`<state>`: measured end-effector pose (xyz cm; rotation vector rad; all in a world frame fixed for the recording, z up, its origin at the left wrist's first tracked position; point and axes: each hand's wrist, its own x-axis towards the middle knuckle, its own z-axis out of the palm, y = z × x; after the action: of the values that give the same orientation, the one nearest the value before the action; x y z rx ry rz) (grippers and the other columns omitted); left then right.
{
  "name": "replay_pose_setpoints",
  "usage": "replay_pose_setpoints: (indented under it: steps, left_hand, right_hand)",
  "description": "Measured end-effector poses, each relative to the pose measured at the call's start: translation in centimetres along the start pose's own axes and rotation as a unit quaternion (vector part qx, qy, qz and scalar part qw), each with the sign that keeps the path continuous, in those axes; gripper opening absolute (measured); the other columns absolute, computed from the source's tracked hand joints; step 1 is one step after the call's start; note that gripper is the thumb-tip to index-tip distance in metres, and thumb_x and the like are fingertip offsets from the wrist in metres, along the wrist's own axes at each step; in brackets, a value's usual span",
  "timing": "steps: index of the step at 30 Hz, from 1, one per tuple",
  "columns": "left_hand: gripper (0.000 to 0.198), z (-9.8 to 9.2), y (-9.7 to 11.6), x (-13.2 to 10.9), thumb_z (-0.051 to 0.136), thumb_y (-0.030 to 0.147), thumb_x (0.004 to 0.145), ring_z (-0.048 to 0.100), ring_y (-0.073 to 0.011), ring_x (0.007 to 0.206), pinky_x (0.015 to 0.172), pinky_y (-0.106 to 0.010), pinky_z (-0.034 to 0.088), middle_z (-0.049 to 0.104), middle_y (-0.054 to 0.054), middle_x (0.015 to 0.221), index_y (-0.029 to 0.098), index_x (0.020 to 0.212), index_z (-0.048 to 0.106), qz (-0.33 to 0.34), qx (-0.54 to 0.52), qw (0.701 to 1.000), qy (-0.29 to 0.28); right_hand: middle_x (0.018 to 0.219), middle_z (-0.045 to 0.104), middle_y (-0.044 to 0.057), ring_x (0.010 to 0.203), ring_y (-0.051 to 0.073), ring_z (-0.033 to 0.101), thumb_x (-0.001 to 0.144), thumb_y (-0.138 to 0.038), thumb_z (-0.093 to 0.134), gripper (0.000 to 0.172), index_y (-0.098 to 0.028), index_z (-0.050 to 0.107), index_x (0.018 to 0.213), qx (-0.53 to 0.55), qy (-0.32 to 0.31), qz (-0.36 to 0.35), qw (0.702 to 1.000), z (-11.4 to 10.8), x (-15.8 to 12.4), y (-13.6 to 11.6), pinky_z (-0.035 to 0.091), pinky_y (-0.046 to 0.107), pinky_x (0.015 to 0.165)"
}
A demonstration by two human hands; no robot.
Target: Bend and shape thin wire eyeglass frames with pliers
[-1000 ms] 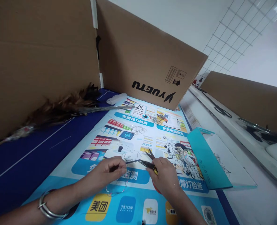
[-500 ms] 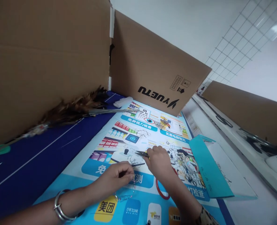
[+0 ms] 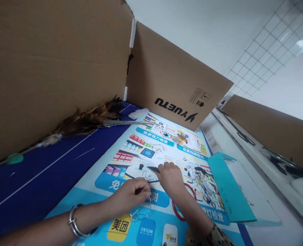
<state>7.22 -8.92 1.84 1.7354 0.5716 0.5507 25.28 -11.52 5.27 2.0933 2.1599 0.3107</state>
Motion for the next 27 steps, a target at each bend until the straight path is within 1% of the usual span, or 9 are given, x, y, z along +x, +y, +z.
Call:
replay_pose_setpoints:
  steps: [5,8,10,12,14,16,18,20,27]
  left_hand:
    - [0.014,-0.1,-0.2,0.1,0.053,0.02,0.079,0.046,-0.012,0.062,0.059,-0.022,0.036,0.051,0.002,0.067,0.016,0.065,0.056,0.003,-0.014,1.0,-0.003]
    - [0.015,-0.4,0.0,0.2,0.053,0.023,0.081,0.049,-0.0136,0.067,0.062,-0.024,0.038,0.054,0.001,0.072,0.016,0.069,0.057,0.014,-0.027,1.0,-0.004]
    - [0.016,-0.6,0.2,0.2,0.054,0.025,0.082,0.051,-0.0153,0.073,0.066,-0.025,0.04,0.054,-0.001,0.077,0.017,0.07,0.058,0.024,-0.041,0.999,-0.003]
    - [0.017,-0.7,0.5,0.2,0.055,0.028,0.083,0.052,-0.0172,0.079,0.071,-0.027,0.041,0.055,-0.003,0.084,0.017,0.071,0.058,0.029,-0.071,0.997,-0.002]
    - [0.018,-0.8,0.7,0.0,0.056,0.031,0.083,0.052,-0.0182,0.083,0.072,-0.028,0.042,0.056,-0.005,0.091,0.017,0.072,0.058,0.026,-0.111,0.993,-0.004]
    - [0.019,-0.8,0.8,-0.2,0.056,0.033,0.084,0.053,-0.0179,0.082,0.069,-0.028,0.043,0.056,-0.006,0.097,0.017,0.073,0.059,0.018,-0.141,0.99,-0.016]
    - [0.02,-0.8,0.9,-0.4,0.056,0.033,0.084,0.053,-0.0173,0.081,0.067,-0.027,0.043,0.056,-0.006,0.101,0.017,0.074,0.06,0.012,-0.149,0.988,-0.029]
    - [0.019,-0.8,1.0,-0.5,0.057,0.033,0.085,0.053,-0.0174,0.082,0.068,-0.028,0.043,0.056,-0.007,0.105,0.017,0.076,0.062,0.011,-0.14,0.99,-0.033]
    - [0.016,-0.6,1.0,-0.3,0.055,0.03,0.085,0.055,-0.0204,0.091,0.08,-0.033,0.043,0.059,-0.006,0.098,0.019,0.077,0.063,0.024,-0.074,0.997,0.0]
  right_hand:
    - [0.085,0.064,0.006,0.084,0.022,0.057,0.084,-0.035,0.061,0.016,-0.02,0.062,0.088,0.039,0.011,0.02,0.999,-0.3,-0.7,0.8,0.037,0.028,0.066]
    - [0.085,0.064,0.004,0.081,0.019,0.058,0.085,-0.036,0.06,0.016,-0.02,0.063,0.086,0.147,0.013,0.048,0.988,-0.7,-1.7,1.7,0.037,0.025,0.065]
    - [0.079,0.064,0.001,0.074,0.016,0.057,0.086,-0.036,0.057,0.017,-0.02,0.062,0.084,0.256,-0.007,0.05,0.965,-0.9,-2.8,2.2,0.037,0.023,0.062]
    - [0.07,0.06,-0.002,0.066,0.013,0.055,0.088,-0.037,0.054,0.021,-0.019,0.061,0.079,0.362,-0.046,0.035,0.93,-0.9,-4.0,2.5,0.036,0.02,0.056]
    - [0.066,0.056,-0.003,0.063,0.012,0.053,0.089,-0.036,0.053,0.023,-0.018,0.059,0.076,0.417,-0.059,0.03,0.906,-0.7,-5.3,2.3,0.035,0.019,0.053]
    - [0.067,0.057,-0.002,0.064,0.012,0.053,0.087,-0.033,0.056,0.02,-0.018,0.059,0.075,0.395,-0.01,0.047,0.917,-0.2,-6.4,1.9,0.035,0.02,0.055]
    - [0.076,0.061,0.001,0.072,0.016,0.055,0.083,-0.03,0.062,0.013,-0.018,0.061,0.079,0.319,0.073,0.07,0.942,0.3,-7.5,1.3,0.037,0.023,0.063]
    - [0.079,0.062,0.003,0.078,0.018,0.055,0.082,-0.027,0.063,0.009,-0.018,0.062,0.082,0.256,0.126,0.066,0.956,0.6,-8.3,0.9,0.037,0.025,0.068]
    - [0.074,0.057,0.003,0.074,0.018,0.051,0.082,-0.027,0.062,0.012,-0.019,0.057,0.075,0.157,0.168,0.03,0.973,0.9,-9.1,0.2,0.034,0.027,0.064]
